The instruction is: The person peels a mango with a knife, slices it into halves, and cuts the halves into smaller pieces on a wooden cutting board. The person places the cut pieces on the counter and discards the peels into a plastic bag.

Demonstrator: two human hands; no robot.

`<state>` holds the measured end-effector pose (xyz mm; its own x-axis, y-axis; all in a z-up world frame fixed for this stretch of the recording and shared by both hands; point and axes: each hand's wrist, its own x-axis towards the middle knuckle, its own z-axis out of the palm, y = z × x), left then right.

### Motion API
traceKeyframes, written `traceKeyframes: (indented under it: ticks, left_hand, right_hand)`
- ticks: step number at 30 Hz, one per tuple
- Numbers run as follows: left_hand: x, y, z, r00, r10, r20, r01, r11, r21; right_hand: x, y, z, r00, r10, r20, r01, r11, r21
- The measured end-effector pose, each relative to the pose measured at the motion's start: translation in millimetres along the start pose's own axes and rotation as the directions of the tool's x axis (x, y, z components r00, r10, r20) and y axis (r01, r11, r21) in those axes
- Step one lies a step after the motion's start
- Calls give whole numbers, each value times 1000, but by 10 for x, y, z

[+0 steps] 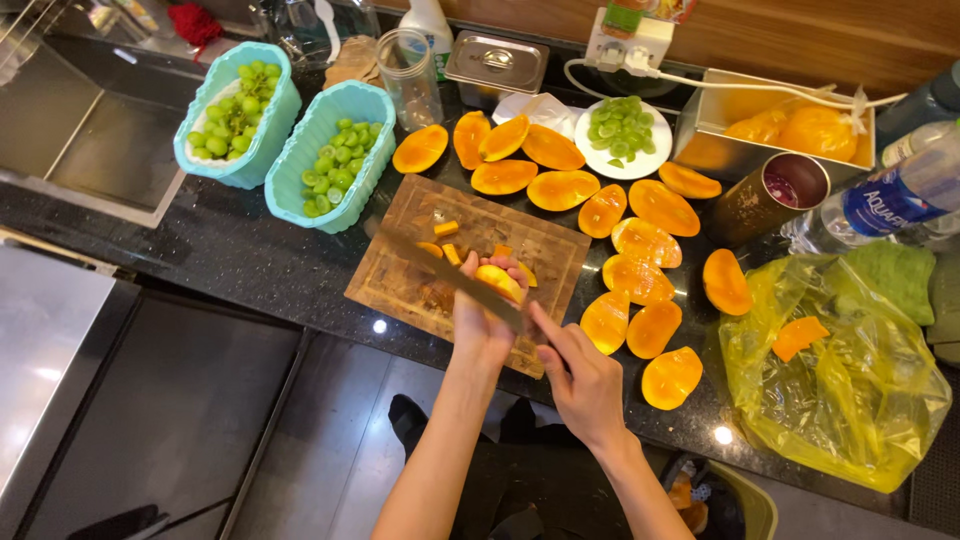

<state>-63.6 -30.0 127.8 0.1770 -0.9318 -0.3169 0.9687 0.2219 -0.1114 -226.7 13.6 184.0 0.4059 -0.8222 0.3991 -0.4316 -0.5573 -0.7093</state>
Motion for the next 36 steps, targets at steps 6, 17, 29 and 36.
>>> traceKeyframes:
  ticks: [6, 17, 29, 36]
  left_hand:
    - [-141, -109, 29, 995, 93, 41, -92, 995, -40]
    - [-157, -253, 180, 984, 148, 103, -150, 989, 7]
    - [-286, -109, 332, 994, -77, 81, 41, 926, 375]
    - [-342, -59, 447, 977, -191, 99, 148, 930, 335]
  right_hand:
    - [114, -35, -16, 997, -77, 22, 80, 971, -226]
    - [245, -43, -109, 983, -181, -18, 166, 934, -317]
    - [373, -92, -284, 996, -35, 88, 48, 987, -150]
    - [399, -144, -280, 991, -71, 114, 90, 980, -177]
